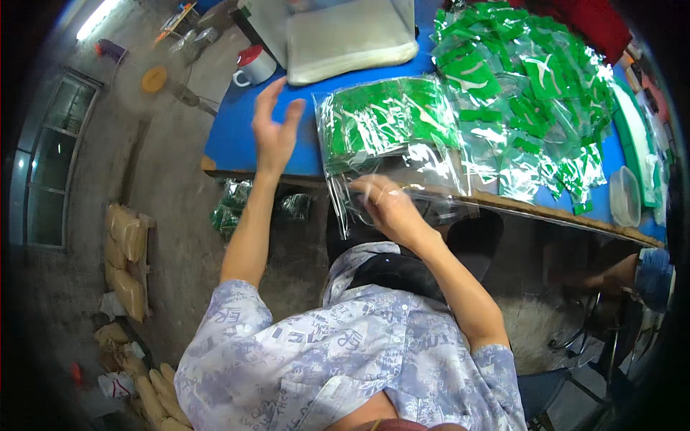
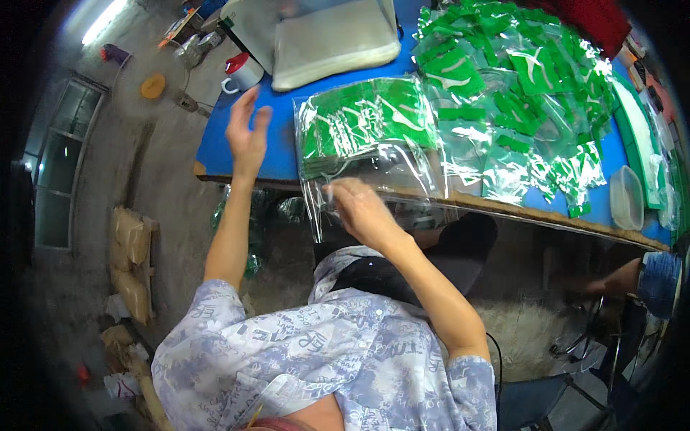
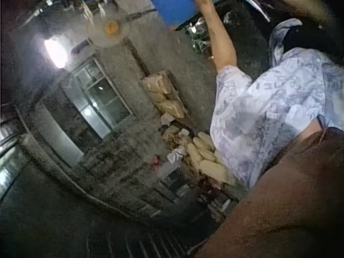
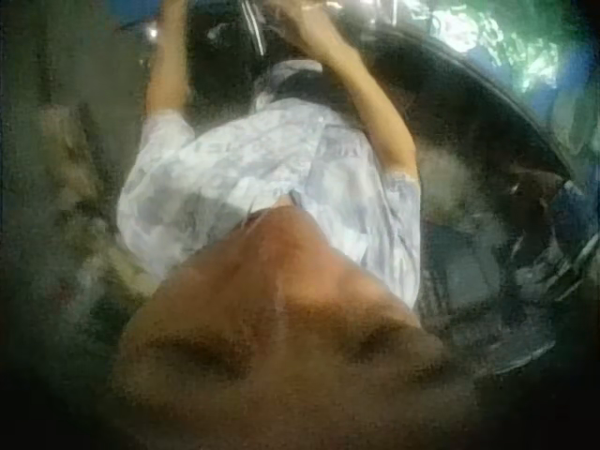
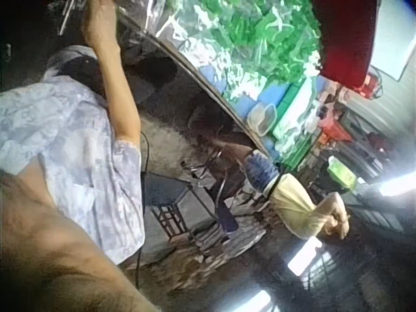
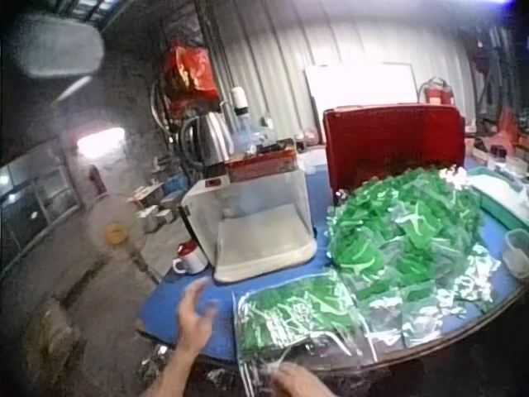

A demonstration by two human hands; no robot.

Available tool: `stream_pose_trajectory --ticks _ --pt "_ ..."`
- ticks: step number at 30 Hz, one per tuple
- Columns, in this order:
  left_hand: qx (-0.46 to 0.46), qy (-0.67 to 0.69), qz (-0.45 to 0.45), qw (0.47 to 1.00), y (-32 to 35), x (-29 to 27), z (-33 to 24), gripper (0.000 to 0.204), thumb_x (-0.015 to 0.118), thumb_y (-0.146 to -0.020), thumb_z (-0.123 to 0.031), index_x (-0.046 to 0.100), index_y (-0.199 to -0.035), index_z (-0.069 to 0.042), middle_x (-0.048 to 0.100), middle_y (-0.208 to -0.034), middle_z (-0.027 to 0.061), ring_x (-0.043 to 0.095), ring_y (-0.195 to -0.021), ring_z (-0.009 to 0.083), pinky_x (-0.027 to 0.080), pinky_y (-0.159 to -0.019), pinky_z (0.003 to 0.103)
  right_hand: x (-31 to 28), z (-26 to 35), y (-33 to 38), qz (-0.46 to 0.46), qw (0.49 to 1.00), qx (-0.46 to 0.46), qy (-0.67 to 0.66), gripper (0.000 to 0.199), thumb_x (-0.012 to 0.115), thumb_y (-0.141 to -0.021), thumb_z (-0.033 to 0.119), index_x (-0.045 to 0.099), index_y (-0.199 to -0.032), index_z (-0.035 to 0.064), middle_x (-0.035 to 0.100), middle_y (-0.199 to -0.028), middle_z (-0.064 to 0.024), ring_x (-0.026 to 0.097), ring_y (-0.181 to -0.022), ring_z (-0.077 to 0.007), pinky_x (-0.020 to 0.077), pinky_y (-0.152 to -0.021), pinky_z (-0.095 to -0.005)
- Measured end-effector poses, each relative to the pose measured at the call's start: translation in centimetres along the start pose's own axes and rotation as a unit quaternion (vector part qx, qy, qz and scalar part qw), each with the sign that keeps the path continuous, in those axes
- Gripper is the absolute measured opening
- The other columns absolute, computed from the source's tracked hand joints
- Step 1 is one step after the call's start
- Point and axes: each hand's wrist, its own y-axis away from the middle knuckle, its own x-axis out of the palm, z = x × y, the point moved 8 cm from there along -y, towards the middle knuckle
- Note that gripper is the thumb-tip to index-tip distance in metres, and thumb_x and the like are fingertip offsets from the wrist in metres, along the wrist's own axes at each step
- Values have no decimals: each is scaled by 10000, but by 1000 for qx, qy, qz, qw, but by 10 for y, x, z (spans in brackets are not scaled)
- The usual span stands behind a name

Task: Organizing small green packets into stacks and placing them into larger clear plastic bags for bulk packaging.

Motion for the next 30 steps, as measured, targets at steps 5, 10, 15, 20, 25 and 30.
stream_pose_trajectory --ticks 5,10,15,20,25,30 --pt "-69 -18 3 997 150 26 -56 805 773 -826 -165 290 -1453 -16 562 -1172 147 574 -1024 240 450 -951 347 2 -4 -3 -42 977 -10 210 394 591 -756 9 590 -1150 -6 614 -1147 -166 561 -1097 -353 452 -944 -430" --pt "-277 180 -66 941 197 35 12 508 677 -846 79 453 -1296 3 615 -897 59 581 -790 91 492 -733 215 37 -16 -31 32 980 -29 196 435 554 -825 40 517 -1254 -20 559 -1228 -185 528 -1143 -348 416 -985 -434" --pt "-348 271 -65 895 220 3 14 400 676 -867 53 489 -1220 34 650 -895 87 625 -799 114 529 -759 245 45 14 -10 67 984 -86 139 334 586 -869 66 572 -1196 -4 595 -1160 -169 558 -1102 -358 427 -990 -450" --pt "-380 304 -89 869 234 -5 10 375 683 -862 53 501 -1189 30 691 -923 124 673 -826 145 551 -785 264 43 26 -10 158 987 6 -21 244 700 -834 96 625 -1051 15 637 -952 -166 636 -877 -360 516 -744 -433" --pt "-373 308 -85 871 238 -1 12 368 707 -853 43 512 -1166 33 704 -906 127 681 -818 154 559 -781 274 56 24 -7 195 981 3 -3 162 696 -843 107 615 -944 9 644 -844 -150 644 -801 -352 521 -687 -417" --pt "-361 295 -85 881 240 -5 13 354 713 -848 45 523 -1146 36 702 -882 128 683 -790 159 567 -756 280 60 21 1 217 976 16 9 129 692 -827 112 627 -884 16 647 -782 -144 648 -714 -341 524 -653 -412"
